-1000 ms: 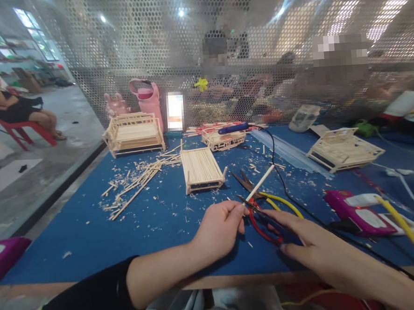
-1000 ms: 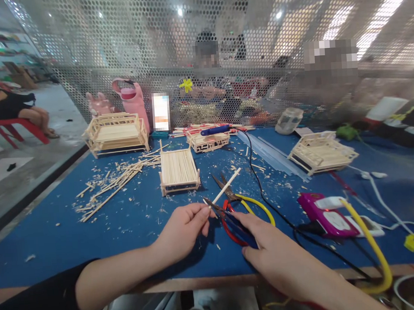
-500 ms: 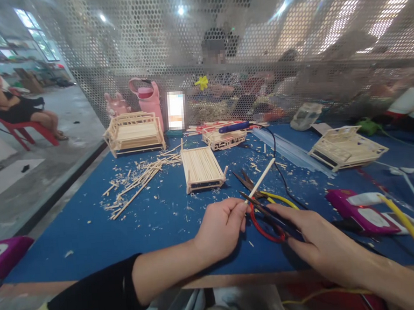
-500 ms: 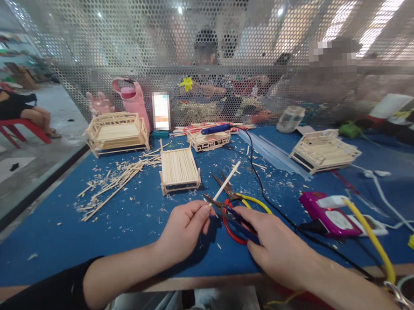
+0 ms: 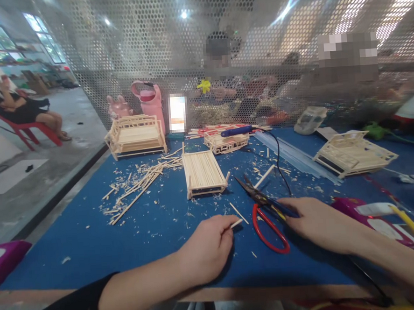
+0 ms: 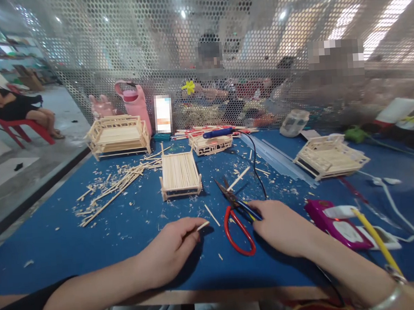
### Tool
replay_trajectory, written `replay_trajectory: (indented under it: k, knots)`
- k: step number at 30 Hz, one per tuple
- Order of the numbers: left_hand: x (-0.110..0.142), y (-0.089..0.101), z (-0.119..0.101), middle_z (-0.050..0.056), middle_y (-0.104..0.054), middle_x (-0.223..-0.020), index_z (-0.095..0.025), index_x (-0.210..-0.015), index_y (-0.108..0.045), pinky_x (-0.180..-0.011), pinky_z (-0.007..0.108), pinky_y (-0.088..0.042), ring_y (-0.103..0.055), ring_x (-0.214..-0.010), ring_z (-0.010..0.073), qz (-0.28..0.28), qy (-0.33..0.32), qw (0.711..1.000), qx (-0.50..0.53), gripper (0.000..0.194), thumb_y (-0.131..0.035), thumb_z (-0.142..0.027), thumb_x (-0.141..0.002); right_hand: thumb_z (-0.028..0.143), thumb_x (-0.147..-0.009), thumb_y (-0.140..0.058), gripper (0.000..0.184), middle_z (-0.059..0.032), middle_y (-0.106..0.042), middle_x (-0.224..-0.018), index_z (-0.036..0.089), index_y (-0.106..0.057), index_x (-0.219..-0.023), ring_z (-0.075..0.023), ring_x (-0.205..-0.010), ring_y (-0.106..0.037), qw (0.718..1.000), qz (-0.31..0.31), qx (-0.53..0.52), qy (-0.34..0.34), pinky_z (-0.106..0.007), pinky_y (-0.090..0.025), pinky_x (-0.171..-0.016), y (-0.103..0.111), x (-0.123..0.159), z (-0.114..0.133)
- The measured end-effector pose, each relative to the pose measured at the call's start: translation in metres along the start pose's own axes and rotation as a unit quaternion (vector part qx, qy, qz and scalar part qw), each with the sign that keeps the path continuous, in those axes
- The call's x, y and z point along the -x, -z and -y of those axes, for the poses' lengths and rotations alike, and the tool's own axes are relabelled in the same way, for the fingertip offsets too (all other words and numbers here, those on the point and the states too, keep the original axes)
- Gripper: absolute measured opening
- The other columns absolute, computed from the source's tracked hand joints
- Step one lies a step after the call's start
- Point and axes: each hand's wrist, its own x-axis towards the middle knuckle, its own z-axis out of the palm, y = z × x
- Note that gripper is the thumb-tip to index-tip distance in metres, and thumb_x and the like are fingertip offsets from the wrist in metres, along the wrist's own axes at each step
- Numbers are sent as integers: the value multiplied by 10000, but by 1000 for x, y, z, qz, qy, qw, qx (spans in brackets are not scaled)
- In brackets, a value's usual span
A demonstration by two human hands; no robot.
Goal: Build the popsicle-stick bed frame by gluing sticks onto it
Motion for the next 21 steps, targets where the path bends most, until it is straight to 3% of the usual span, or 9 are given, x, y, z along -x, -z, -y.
replay_trajectory:
  k: [3,5,9,13,16,19,21]
  knots:
    - [-1,7,-1,45,-605,-832,-179,-1024,-662,-759,253,-464,-569,-813,163,11,-43,997,-66,350,-369,-74,-865,239,-777,-440,341,-70,-734,-932,229,-692,-1007,-256,-830,-680,995,100,15,-21,-326,-492,-696,-2,-13,24]
    - [-2,11,1,49,-593,-806,-172,-1073,-660,-750,258,-473,-567,-792,166,30,-45,994,-99,356,-389,-73,-865,284,-815,-418,402,-128,-705,-999,178,-640,-1133,-288,-872,-665,989,110,78,-54,-369,-480,-726,-7,-20,38]
    - [-2,16,10,67,-623,-851,-158,-1086,-651,-737,257,-477,-580,-801,169,53,-75,987,-133,321,-410,-91,-885,436,-822,-459,643,-189,-633,-1100,136,-418,-1389,-354,-1005,-598,983,56,170,-47,-469,-451,-808,-22,-22,53]
    - [0,19,20,77,-652,-888,-157,-1061,-651,-742,262,-479,-597,-825,175,43,-120,980,-150,275,-417,-156,-918,605,-735,-518,851,-230,-535,-1291,123,-369,-1420,-417,-1182,-480,985,-33,170,-20,-604,-349,-939,-45,-2,50]
    - [1,19,26,60,-668,-876,-184,-1069,-653,-725,253,-484,-609,-795,162,19,-121,981,-148,264,-428,-217,-934,571,-765,-488,730,-183,-423,-1430,183,-439,-1381,-430,-1288,-369,979,-110,171,3,-639,-327,-955,-67,17,39]
    - [1,18,29,49,-671,-847,-204,-1071,-663,-703,246,-492,-618,-758,151,4,-109,984,-143,268,-436,-256,-937,466,-857,-403,534,-139,-489,-1392,237,-505,-1328,-393,-1237,-455,979,-122,162,-5,-609,-411,-897,-83,23,22]
    - [1,17,28,59,-659,-841,-189,-1086,-659,-710,262,-503,-617,-757,157,-7,-104,984,-143,290,-415,-229,-936,442,-890,-367,507,-145,-493,-1388,226,-508,-1327,-392,-1232,-464,981,-120,153,-16,-595,-446,-867,-84,18,9]
